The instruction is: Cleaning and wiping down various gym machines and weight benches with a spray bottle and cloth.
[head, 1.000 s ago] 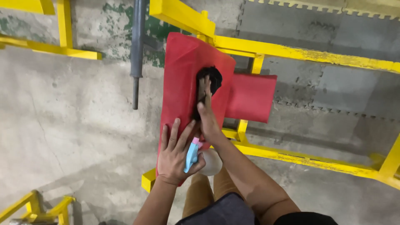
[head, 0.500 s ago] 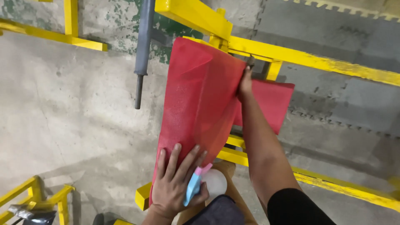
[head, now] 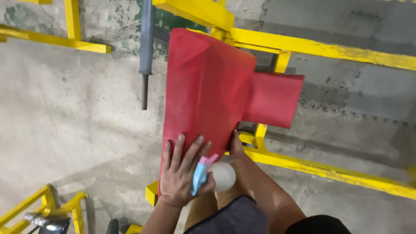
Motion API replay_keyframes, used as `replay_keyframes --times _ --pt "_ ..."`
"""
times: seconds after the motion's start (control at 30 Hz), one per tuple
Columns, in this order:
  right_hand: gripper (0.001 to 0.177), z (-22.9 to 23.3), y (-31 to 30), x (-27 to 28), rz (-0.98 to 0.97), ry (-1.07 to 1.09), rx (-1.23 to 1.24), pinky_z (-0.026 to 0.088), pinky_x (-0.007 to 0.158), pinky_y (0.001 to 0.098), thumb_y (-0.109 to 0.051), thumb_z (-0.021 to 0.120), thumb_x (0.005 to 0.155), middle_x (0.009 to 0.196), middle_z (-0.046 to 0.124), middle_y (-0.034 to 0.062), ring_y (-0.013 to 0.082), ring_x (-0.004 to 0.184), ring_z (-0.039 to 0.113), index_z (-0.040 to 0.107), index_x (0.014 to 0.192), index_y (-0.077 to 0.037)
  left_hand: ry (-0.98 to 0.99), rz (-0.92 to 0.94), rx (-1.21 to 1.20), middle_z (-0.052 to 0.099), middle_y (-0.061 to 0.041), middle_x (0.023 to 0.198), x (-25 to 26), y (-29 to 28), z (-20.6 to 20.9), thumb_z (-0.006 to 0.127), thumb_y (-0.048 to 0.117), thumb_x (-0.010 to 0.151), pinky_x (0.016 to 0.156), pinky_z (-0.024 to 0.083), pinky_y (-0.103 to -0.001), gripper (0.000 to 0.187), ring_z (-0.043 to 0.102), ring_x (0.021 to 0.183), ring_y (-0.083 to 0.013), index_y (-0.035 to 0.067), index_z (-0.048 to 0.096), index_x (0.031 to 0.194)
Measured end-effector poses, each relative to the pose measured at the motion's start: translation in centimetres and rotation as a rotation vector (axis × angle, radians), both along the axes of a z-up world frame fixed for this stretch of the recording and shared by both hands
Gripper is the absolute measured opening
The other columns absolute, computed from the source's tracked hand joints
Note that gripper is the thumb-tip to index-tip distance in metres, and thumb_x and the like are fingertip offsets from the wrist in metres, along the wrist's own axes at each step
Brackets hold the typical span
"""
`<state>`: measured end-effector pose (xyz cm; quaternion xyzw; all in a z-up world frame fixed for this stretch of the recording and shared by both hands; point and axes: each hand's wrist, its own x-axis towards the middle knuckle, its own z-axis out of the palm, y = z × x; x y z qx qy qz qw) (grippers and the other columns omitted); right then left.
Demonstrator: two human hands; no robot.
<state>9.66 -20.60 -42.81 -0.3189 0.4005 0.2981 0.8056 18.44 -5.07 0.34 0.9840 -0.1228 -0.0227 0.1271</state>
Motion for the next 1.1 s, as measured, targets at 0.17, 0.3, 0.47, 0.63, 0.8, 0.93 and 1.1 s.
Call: replay_keyframes --times 0.17,0.3,0.47,0.63,0.8,0.93,1.1 --pt "0.074 16.2 1.1 11.2 0.061 -0.334 -0.173 0.012 0.126 0.0424 -0.042 0.038 0.105 0.173 0.009 0.0042 0.0239 0.157 0.012 0.004 0.166 -0.017 -0.011 -0.012 0.01 0.046 -0.006 0.157 0.0 -0.1 0.7 0.063 0.041 0.081 0.123 0.024 -0.063 0.064 0.034 0.15 -0.0398 0.017 0.063 0.141" --pt "0.074 20.3 1.5 17.1 0.244 -0.797 -0.37 -0.004 0.13 0.0357 -0.042 0.032 0.112 0.177 -0.004 0.0055 0.0199 0.162 -0.008 -0.004 0.167 -0.007 0.002 -0.007 0.009 0.045 -0.006 0.158 -0.2 -0.1 0.9 0.063 0.042 0.08 0.124 0.023 -0.061 0.067 0.032 0.151 -0.0399 0.017 0.062 0.142" --pt "0.072 18.8 1.0 14.1 0.17 -0.499 -0.233 0.013 0.122 0.042 -0.045 0.034 0.108 0.17 0.011 0.0084 0.0252 0.153 0.012 0.002 0.165 -0.014 -0.016 -0.017 -0.004 0.045 -0.006 0.158 -0.6 0.2 0.8 0.064 0.044 0.081 0.124 0.022 -0.062 0.068 0.031 0.152 -0.0398 0.016 0.062 0.143" --pt "0.071 13.7 0.6 8.1 0.058 -0.128 -0.049 0.034 0.112 0.0497 -0.048 0.036 0.102 0.162 0.03 0.0119 0.0317 0.142 0.036 0.011 0.163 -0.023 -0.006 -0.034 -0.003 0.044 -0.007 0.159 -0.8 0.4 0.8 0.065 0.046 0.08 0.124 0.021 -0.062 0.073 0.028 0.153 -0.0401 0.014 0.06 0.146" --pt "0.066 4.9 0.4 -1.9 -0.092 -0.296 0.202 0.048 0.11 0.0452 -0.042 0.05 0.106 0.156 0.046 0.0115 0.0298 0.136 0.053 0.025 0.164 -0.022 -0.068 -0.055 -0.094 0.043 -0.006 0.16 -1.9 1.1 1.2 0.066 0.045 0.079 0.127 0.018 -0.062 0.075 0.024 0.156 -0.0394 0.017 0.057 0.147" --pt "0.058 10.3 0.4 -7.4 0.016 -0.28 0.139 0.047 0.101 0.0528 -0.033 0.059 0.103 0.148 0.052 0.0138 0.0316 0.128 0.053 0.043 0.155 -0.014 -0.106 -0.137 -0.244 0.048 -0.008 0.157 -3.6 2.2 0.9 0.067 0.046 0.083 0.127 0.013 -0.065 0.08 0.022 0.155 -0.0428 0.013 0.051 0.154" --pt "0.05 13.7 2.9 -9.9 -0.345 -0.33 0.169 0.038 0.108 0.0432 -0.039 0.051 0.105 0.145 0.057 0.0034 0.0247 0.128 0.049 0.049 0.151 -0.018 -0.108 -0.251 -0.447 0.062 -0.008 0.148 -6.4 3.2 1.0 0.061 0.035 0.09 0.127 0.003 -0.068 0.066 0.023 0.158 -0.0405 0.014 0.052 0.152"
